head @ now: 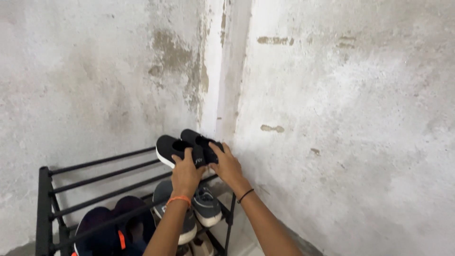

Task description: The person removes several pairs of shoes from a black metal shoe rack and places them on the floor. Then, using a pink cloth, the person wipes the metal bars of the now-empty shoe rack.

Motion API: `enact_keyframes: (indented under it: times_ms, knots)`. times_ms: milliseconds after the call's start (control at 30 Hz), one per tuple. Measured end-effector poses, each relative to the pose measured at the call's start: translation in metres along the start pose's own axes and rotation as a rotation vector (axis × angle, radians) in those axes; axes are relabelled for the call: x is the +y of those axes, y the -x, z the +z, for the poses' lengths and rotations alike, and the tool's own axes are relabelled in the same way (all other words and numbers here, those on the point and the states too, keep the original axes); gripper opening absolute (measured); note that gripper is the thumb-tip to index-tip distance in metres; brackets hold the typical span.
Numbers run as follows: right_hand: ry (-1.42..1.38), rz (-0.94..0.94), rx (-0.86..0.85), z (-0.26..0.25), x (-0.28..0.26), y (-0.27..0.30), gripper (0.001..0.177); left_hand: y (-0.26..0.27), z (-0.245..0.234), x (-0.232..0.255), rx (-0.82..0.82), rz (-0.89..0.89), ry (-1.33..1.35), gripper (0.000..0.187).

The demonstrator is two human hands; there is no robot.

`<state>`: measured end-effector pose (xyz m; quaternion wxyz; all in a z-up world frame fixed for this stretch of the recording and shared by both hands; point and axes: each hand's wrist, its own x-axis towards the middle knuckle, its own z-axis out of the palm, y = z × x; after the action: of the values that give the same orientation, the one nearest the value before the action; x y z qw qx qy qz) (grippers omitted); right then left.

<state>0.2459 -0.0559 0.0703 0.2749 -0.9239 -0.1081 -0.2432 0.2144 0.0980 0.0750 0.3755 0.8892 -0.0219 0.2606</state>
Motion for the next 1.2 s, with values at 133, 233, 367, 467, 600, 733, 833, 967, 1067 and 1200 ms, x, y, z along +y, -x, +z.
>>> enact_keyframes:
  times_ms: [133, 233, 367, 467, 600, 733, 833, 967, 1067, 1200]
  knots:
    - [0.053, -0.043, 0.001, -0.002, -0.003, -0.007, 0.057, -0.001, -0.003, -0.002, 0.014, -0.003, 0.024, 0.073]
    - [0.063, -0.05, 0.063, -0.001, -0.005, -0.009, 0.043, 0.001, -0.002, -0.003, 0.079, 0.039, 0.095, 0.053]
    - [0.052, -0.041, 0.157, 0.002, -0.011, -0.005, 0.032, 0.002, -0.005, -0.005, 0.118, 0.049, 0.109, 0.035]
    - [0.042, -0.01, 0.196, -0.001, -0.015, -0.003, 0.028, 0.006, -0.009, -0.005, 0.11, 0.012, 0.134, 0.03]
    - [0.018, -0.017, 0.243, -0.007, -0.025, 0.0, 0.024, 0.011, -0.019, -0.002, 0.154, 0.054, 0.152, 0.03]
    - [0.027, -0.048, 0.284, -0.016, -0.034, 0.01, 0.026, 0.019, -0.03, 0.002, 0.175, 0.094, 0.188, 0.027]
    - [0.04, -0.096, 0.323, -0.029, -0.039, 0.022, 0.026, 0.028, -0.036, 0.007, 0.167, 0.095, 0.204, 0.026]
    - [0.044, -0.081, 0.33, -0.045, -0.054, 0.04, 0.027, 0.041, -0.052, 0.016, 0.184, 0.13, 0.194, 0.026]
    - [0.042, -0.091, 0.357, -0.055, -0.058, 0.052, 0.026, 0.05, -0.059, 0.022, 0.18, 0.148, 0.219, 0.025]
    - [0.036, -0.082, 0.36, -0.063, -0.057, 0.07, 0.023, 0.065, -0.066, 0.029, 0.162, 0.166, 0.202, 0.027]
